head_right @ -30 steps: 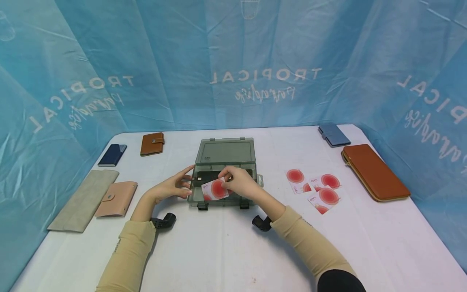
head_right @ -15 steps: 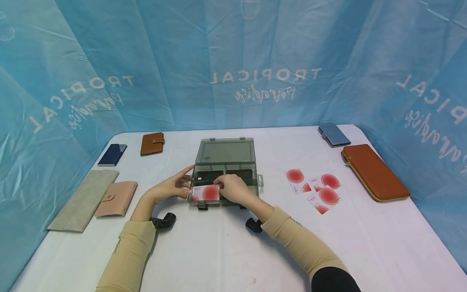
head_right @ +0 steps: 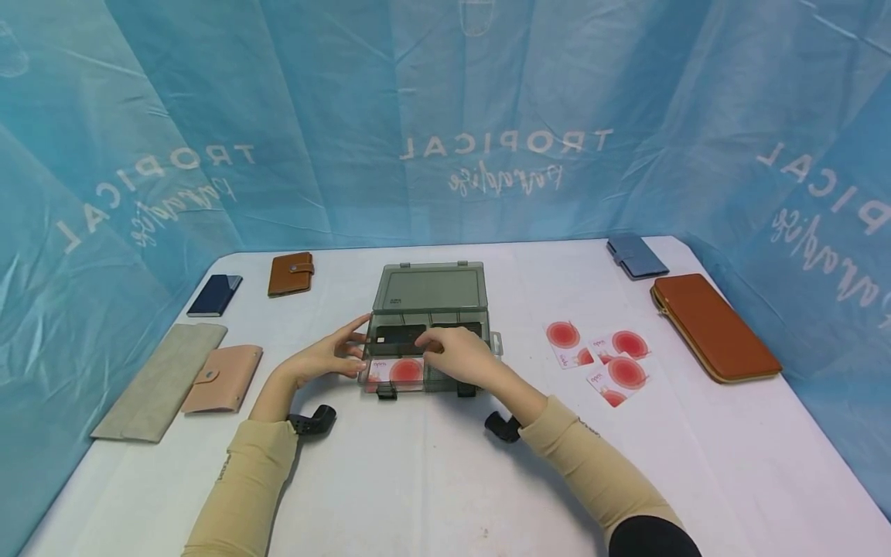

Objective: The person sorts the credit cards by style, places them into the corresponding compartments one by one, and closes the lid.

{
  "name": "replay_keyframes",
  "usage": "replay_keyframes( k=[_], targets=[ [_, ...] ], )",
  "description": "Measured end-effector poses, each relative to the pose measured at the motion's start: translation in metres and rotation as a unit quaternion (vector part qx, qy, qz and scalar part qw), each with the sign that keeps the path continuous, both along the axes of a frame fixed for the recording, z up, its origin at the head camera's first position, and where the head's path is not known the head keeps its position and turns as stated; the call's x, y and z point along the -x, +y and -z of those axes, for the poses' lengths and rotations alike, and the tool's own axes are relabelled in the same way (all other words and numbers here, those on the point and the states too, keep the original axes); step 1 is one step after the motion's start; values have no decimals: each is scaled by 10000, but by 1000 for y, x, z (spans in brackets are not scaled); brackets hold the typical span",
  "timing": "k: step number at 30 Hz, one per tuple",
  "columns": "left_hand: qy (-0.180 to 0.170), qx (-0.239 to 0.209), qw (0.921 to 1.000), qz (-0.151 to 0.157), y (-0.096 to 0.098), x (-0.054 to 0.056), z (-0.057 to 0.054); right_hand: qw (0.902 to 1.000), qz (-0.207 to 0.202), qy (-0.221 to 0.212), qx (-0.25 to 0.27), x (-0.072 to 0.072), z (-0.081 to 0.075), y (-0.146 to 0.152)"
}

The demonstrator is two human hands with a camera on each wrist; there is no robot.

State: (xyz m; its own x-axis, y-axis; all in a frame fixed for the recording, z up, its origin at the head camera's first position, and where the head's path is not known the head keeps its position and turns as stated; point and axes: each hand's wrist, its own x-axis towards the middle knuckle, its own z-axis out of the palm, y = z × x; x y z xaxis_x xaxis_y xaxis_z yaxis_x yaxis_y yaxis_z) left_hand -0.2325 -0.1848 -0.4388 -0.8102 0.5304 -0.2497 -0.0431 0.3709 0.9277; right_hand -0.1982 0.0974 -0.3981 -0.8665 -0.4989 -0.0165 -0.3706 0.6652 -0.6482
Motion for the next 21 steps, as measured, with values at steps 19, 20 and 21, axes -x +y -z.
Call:
replay_keyframes(
  k=[19, 20, 21],
  targets=[
    [13, -28, 10000, -19, 1, -1, 0, 9888, 1118, -701, 698, 26, 1, 129],
    [10, -33, 10000, -19, 1, -1, 0, 9893, 1090, -737, 635, 28, 3, 136],
    [8, -34, 10000, -20, 2, -1, 0, 9899, 1049, -768, 571, 29, 5, 142]
  ],
)
